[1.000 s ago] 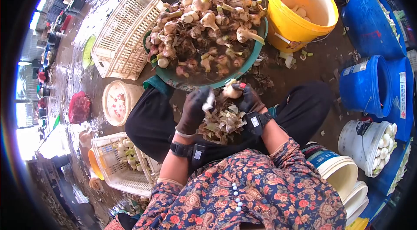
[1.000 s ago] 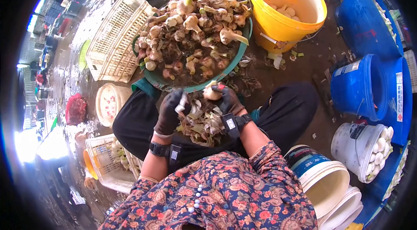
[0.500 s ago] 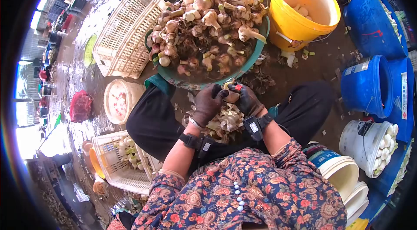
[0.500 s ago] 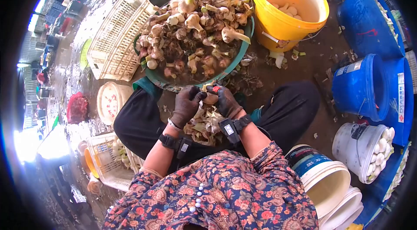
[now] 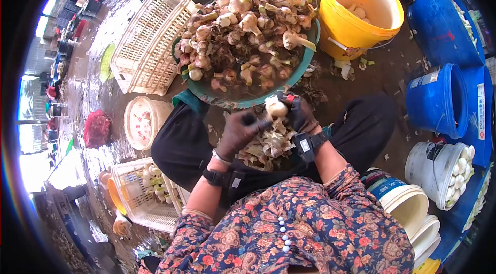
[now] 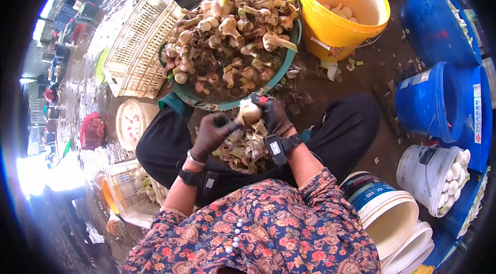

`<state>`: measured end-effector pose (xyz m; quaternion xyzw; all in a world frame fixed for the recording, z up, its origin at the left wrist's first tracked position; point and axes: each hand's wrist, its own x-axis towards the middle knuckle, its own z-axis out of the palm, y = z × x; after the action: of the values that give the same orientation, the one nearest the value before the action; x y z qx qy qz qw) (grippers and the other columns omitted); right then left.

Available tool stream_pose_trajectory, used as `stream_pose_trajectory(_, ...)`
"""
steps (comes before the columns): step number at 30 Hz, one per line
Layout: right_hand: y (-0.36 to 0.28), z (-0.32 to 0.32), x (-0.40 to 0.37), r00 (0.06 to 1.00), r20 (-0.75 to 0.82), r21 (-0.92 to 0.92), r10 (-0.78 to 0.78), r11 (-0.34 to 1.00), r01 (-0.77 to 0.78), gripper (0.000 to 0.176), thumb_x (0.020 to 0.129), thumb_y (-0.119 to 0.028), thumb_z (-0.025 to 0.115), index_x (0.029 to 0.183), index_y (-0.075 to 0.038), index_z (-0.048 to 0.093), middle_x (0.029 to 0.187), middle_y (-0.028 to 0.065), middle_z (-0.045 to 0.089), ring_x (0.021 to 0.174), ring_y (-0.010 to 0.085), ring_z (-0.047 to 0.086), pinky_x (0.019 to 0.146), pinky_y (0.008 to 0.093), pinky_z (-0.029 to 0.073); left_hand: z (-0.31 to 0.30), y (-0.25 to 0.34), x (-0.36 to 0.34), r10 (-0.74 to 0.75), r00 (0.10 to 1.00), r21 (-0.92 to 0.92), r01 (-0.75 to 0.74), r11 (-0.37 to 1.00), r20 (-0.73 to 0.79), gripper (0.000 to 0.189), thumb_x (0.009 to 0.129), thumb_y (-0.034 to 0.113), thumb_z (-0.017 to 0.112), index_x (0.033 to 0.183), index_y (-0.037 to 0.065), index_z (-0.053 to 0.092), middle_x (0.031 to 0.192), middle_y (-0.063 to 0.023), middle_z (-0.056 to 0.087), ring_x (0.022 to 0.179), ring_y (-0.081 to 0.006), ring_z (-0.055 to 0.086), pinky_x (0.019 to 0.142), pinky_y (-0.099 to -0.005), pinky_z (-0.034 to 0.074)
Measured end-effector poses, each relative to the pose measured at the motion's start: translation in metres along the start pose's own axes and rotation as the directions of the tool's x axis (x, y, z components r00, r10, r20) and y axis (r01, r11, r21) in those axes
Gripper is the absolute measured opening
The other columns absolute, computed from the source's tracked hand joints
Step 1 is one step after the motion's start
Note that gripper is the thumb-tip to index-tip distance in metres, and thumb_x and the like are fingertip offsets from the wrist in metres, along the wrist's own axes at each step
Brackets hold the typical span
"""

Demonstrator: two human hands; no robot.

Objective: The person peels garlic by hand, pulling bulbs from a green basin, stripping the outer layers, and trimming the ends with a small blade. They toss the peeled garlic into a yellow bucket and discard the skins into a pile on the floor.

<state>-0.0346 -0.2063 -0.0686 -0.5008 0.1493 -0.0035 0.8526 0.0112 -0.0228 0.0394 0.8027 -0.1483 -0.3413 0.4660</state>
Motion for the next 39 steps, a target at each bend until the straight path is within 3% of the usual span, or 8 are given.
stream_pose_trajectory(2, -0.011, 0.013, -0.01, 0.952, 0.061, -0.404, -0.299, 0.865, 0.298, 0.023, 0.083, -0.015, 0.062, 0.098, 0.001, 0.065, 0.09, 0.0042, 0.065, 0.083, 0.0128, 0.06, 0.077, 0.0277, 0.047, 0.005, -0.012, 0.013, 0.056, 0.991, -0.036, -0.061, 0.998, -0.119, 0.029, 0.076, 0.02, 0.073, 0.088, -0.004, 0.06, 0.075, -0.0013, 0.058, 0.069, -0.0063, 0.047, 0.06, -0.0251, 0.041)
stream_pose_trajectory(13, -0.004, 0.021, -0.01, 0.998, 0.053, 0.04, 0.043, 0.998, -0.045, 0.016, 0.083, -0.012, 0.06, 0.093, 0.0, 0.064, 0.089, 0.0024, 0.063, 0.081, 0.0103, 0.058, 0.077, 0.0253, 0.047, 0.011, -0.023, 0.022, 0.09, 0.993, -0.192, -0.104, 0.976, -0.078, 0.015, 0.084, 0.013, 0.063, 0.089, -0.001, 0.063, 0.075, 0.0002, 0.062, 0.067, -0.0053, 0.052, 0.06, -0.0238, 0.044)
stream_pose_trajectory(19, -0.001, -0.001, 0.001, 0.997, 0.028, -0.104, -0.073, 0.992, 0.076, 0.021, 0.087, -0.016, 0.056, 0.098, 0.001, 0.063, 0.093, 0.0051, 0.064, 0.084, 0.0115, 0.059, 0.08, 0.0263, 0.047, 0.019, -0.028, -0.003, 0.332, 0.913, 0.478, -0.408, 0.778, 0.238, 0.017, 0.089, 0.016, 0.056, 0.089, 0.0, 0.062, 0.073, -0.0011, 0.061, 0.063, -0.0069, 0.052, 0.059, -0.0236, 0.044)
stream_pose_trajectory(23, -0.023, 0.015, -0.01, 0.992, 0.096, 0.018, 0.076, 0.997, -0.078, 0.023, 0.088, -0.016, 0.055, 0.1, 0.002, 0.063, 0.092, 0.0055, 0.064, 0.084, 0.0117, 0.059, 0.077, 0.0259, 0.047, 0.015, -0.008, 0.01, 0.114, 0.949, -0.277, -0.199, 0.94, -0.296, 0.021, 0.083, 0.013, 0.065, 0.097, -0.003, 0.064, 0.083, -0.0036, 0.062, 0.075, -0.0068, 0.055, 0.065, -0.0214, 0.045)
stream_pose_trajectory(28, -0.015, 0.011, -0.011, 0.988, 0.146, 0.024, 0.052, 0.998, -0.056, 0.024, 0.089, -0.017, 0.053, 0.1, 0.002, 0.063, 0.092, 0.0056, 0.064, 0.086, 0.0117, 0.059, 0.077, 0.0261, 0.047, 0.01, -0.024, 0.021, 0.291, 0.946, -0.072, -0.303, 0.95, -0.144, 0.017, 0.081, 0.009, 0.067, 0.093, -0.002, 0.064, 0.082, -0.0007, 0.059, 0.068, -0.0072, 0.05, 0.061, -0.0232, 0.044)
stream_pose_trajectory(30, -0.01, 0.011, -0.014, 0.791, 0.286, -0.504, -0.54, 0.618, 0.604, 0.024, 0.089, -0.017, 0.052, 0.098, 0.002, 0.063, 0.092, 0.006, 0.064, 0.085, 0.0122, 0.059, 0.077, 0.0273, 0.047, 0.009, -0.022, 0.019, 0.189, 0.979, -0.04, -0.192, 0.98, -0.071, 0.016, 0.083, 0.012, 0.065, 0.091, -0.002, 0.062, 0.08, -0.0011, 0.059, 0.069, -0.0085, 0.051, 0.062, -0.0256, 0.044)
stream_pose_trajectory(33, -0.003, 0.011, -0.014, 0.978, 0.121, -0.283, -0.169, 0.939, 0.197, 0.024, 0.089, -0.017, 0.052, 0.098, 0.003, 0.063, 0.091, 0.0069, 0.064, 0.085, 0.013, 0.059, 0.078, 0.0283, 0.047, 0.017, -0.032, 0.018, 0.278, 0.958, 0.02, -0.277, 0.961, -0.068, 0.015, 0.086, 0.013, 0.061, 0.09, -0.001, 0.059, 0.078, -0.0029, 0.058, 0.07, -0.0089, 0.05, 0.063, -0.027, 0.043)
stream_pose_trajectory(39, 0.01, -0.003, -0.001, 0.978, 0.037, -0.472, -0.204, 0.86, 0.197, 0.021, 0.085, -0.012, 0.055, 0.098, 0.002, 0.063, 0.091, 0.0075, 0.066, 0.089, 0.0144, 0.06, 0.08, 0.0296, 0.047, 0.045, 0.001, -0.026, 0.463, 0.866, 0.063, -0.481, 0.874, 0.188, 0.019, 0.081, 0.014, 0.064, 0.09, -0.001, 0.056, 0.08, -0.0168, 0.057, 0.073, -0.0332, 0.054, 0.063, -0.0383, 0.042)
